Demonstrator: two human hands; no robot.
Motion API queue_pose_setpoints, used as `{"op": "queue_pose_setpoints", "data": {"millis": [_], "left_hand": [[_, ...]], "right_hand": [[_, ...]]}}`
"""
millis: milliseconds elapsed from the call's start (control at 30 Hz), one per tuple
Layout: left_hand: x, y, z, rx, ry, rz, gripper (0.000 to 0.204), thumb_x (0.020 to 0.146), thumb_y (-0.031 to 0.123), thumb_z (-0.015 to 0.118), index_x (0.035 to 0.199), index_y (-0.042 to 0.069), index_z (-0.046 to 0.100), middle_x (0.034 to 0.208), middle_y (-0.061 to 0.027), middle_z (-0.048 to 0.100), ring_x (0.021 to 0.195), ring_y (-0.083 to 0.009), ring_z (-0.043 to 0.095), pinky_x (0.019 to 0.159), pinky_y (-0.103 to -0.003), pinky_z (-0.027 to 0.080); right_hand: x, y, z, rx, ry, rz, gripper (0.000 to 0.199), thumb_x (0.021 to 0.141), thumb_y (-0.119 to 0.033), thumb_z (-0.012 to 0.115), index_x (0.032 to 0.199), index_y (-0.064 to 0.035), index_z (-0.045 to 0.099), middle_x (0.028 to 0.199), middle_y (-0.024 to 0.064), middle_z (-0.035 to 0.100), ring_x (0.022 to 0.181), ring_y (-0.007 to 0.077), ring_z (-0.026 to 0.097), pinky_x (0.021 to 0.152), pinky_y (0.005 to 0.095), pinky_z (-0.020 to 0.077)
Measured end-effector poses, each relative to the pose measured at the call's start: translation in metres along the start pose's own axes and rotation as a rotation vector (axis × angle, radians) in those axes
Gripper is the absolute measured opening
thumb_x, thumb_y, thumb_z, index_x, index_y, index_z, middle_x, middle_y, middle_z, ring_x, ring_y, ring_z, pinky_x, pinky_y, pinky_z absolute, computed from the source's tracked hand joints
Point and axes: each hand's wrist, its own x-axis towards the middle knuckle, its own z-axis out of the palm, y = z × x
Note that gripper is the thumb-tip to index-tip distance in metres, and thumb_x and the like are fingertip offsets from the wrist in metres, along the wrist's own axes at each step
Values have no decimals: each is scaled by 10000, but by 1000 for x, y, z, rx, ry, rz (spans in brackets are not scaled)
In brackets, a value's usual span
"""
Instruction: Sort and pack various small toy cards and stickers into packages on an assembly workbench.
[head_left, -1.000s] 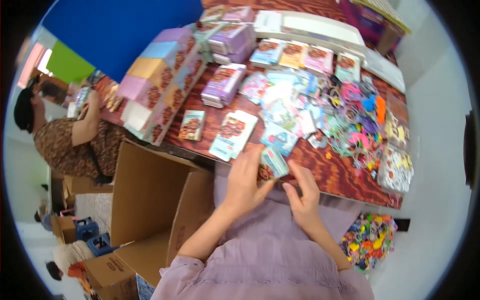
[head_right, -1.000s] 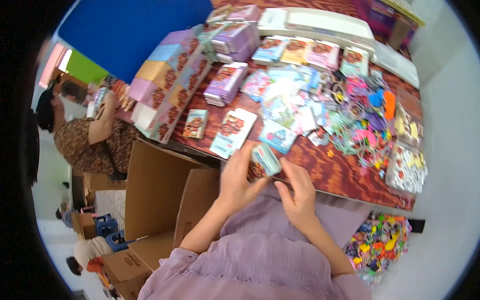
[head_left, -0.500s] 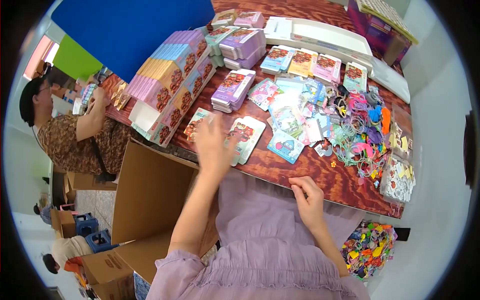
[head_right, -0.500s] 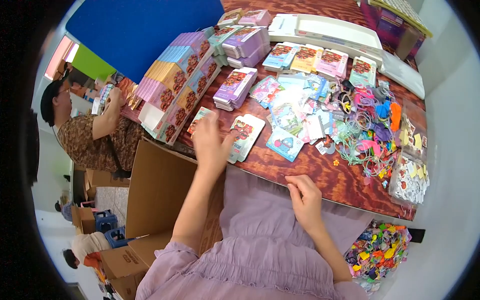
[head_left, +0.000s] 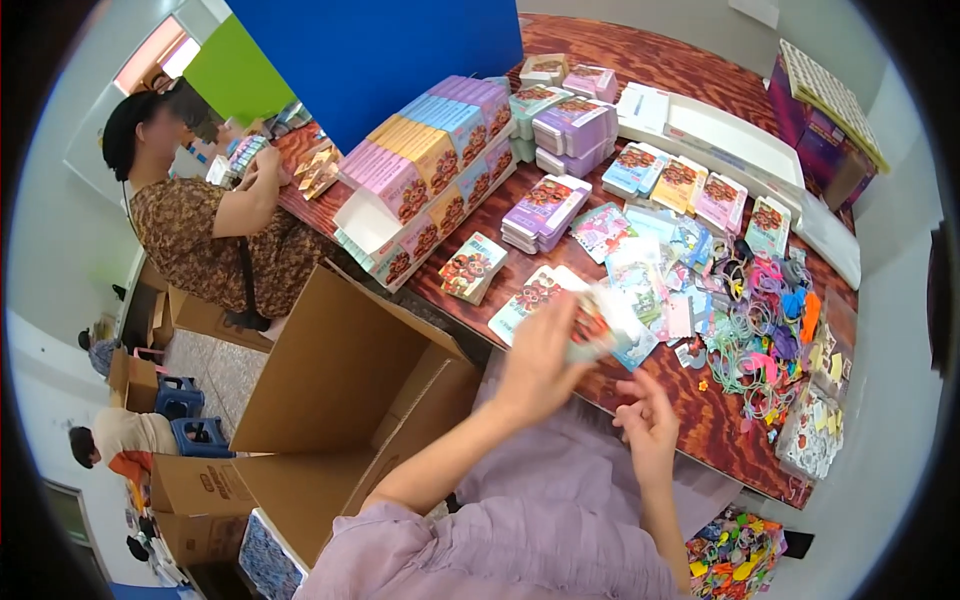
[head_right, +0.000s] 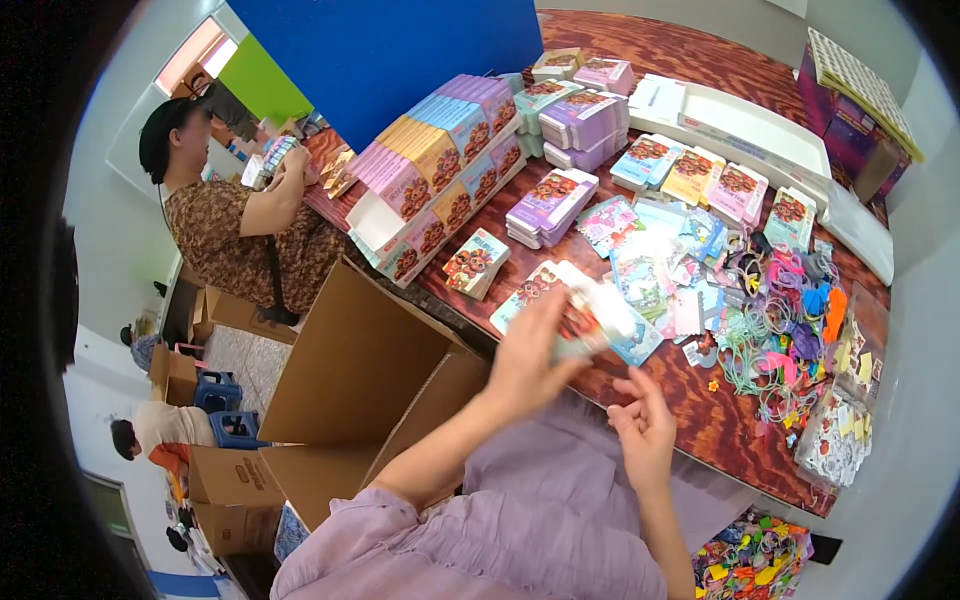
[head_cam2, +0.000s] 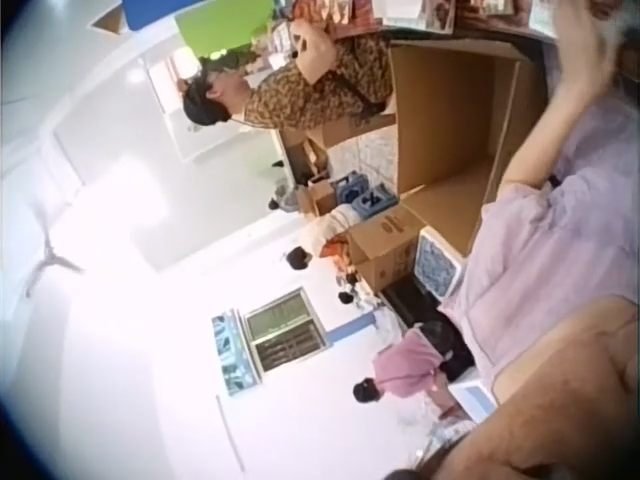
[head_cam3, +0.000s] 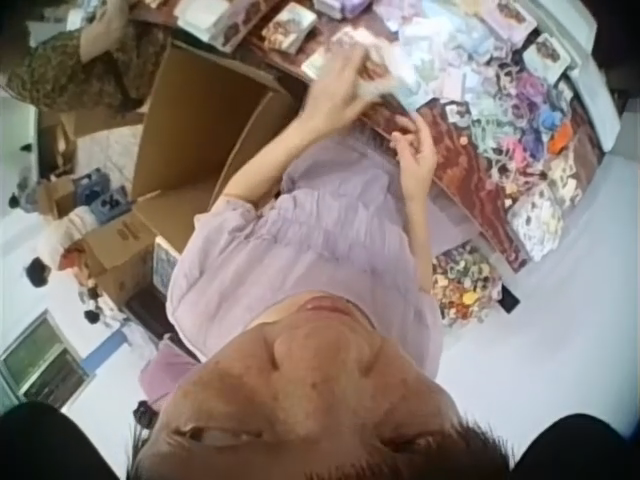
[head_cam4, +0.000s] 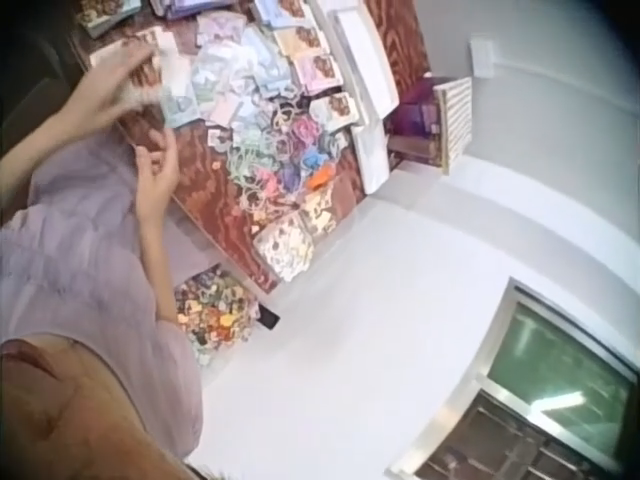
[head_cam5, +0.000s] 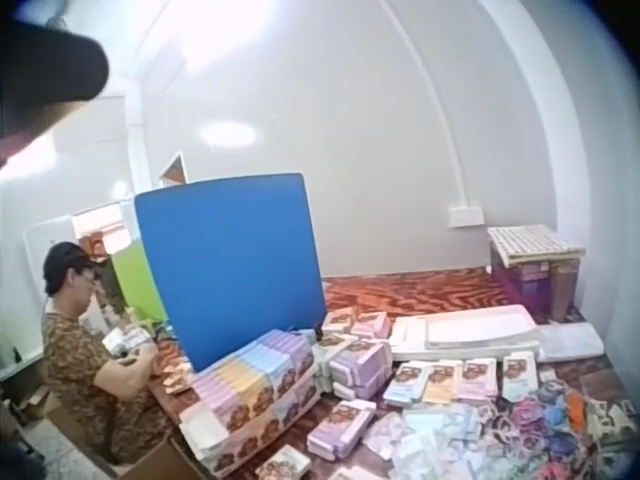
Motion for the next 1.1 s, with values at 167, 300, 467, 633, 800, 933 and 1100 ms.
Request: {"op": "queue_pose_setpoints", "data": {"millis": [167, 300, 467, 633, 800, 933, 1100], "left_hand": [[-16, 52, 2, -222, -175, 62, 897, 737, 147, 812, 1478, -31, 338, 1360, -229, 512, 1247, -358, 515, 1058, -441, 401], [-20, 18, -7, -1211, -840, -559, 704, 829, 179, 808, 1418, 10, 462, 1293, -112, 625, 1155, -168, 612, 995, -319, 471], [-33, 19, 10, -1716, -935, -779, 600, 864, 142, 759, 1389, 8, 501, 1299, -81, 612, 1185, -197, 599, 1013, -338, 471], [-42, 26, 17, -1436, -800, -641, 601, 819, 100, 798, 1357, 26, 540, 1285, -67, 618, 1169, -139, 583, 1003, -323, 472], [-38, 26, 11, -1260, -762, -607, 476, 805, 98, 809, 1240, 29, 629, 1141, -38, 688, 1023, -120, 643, 891, -319, 531], [-41, 24, 17, -1380, -658, -628, 446, 799, 117, 820, 1200, 25, 649, 1065, -39, 709, 958, -129, 667, 851, -323, 550], [-42, 16, 29, -1583, -688, -706, 624, 817, 427, 817, 1262, 54, 590, 1180, -31, 665, 1056, -134, 640, 901, -316, 530]], "right_hand": [[9, -10, -18, 125, 171, 162, 252, 943, -14, 606, 1193, 12, 614, 872, 0, 662, 651, 33, 540, 565, 197, 434], [2, -15, -42, 144, -174, 221, 199, 901, -57, 672, 1093, -4, 666, 835, -3, 645, 633, 37, 536, 526, 195, 410], [-5, -26, -19, -4, -24, 227, 268, 880, -39, 686, 1145, -17, 651, 963, 44, 657, 774, 79, 603, 619, 232, 494], [-4, -38, -24, -582, -71, -526, 239, 822, -92, 739, 1040, -13, 683, 1421, 172, 466, 1040, 220, 575, 828, 324, 480], [5, -27, -36, -335, -309, -339, 194, 920, -148, 643, 1031, 4, 693, 1198, 151, 623, 1143, 264, 553, 900, 353, 479], [-1, -30, -27, 106, -295, -103, 307, 957, -165, 645, 1206, 15, 654, 1289, 113, 580, 1142, 173, 561, 947, 305, 461], [-8, -37, -6, 46, -139, -71, 338, 919, -85, 673, 1239, 18, 640, 1272, 96, 599, 1138, 165, 579, 946, 308, 466]]}}
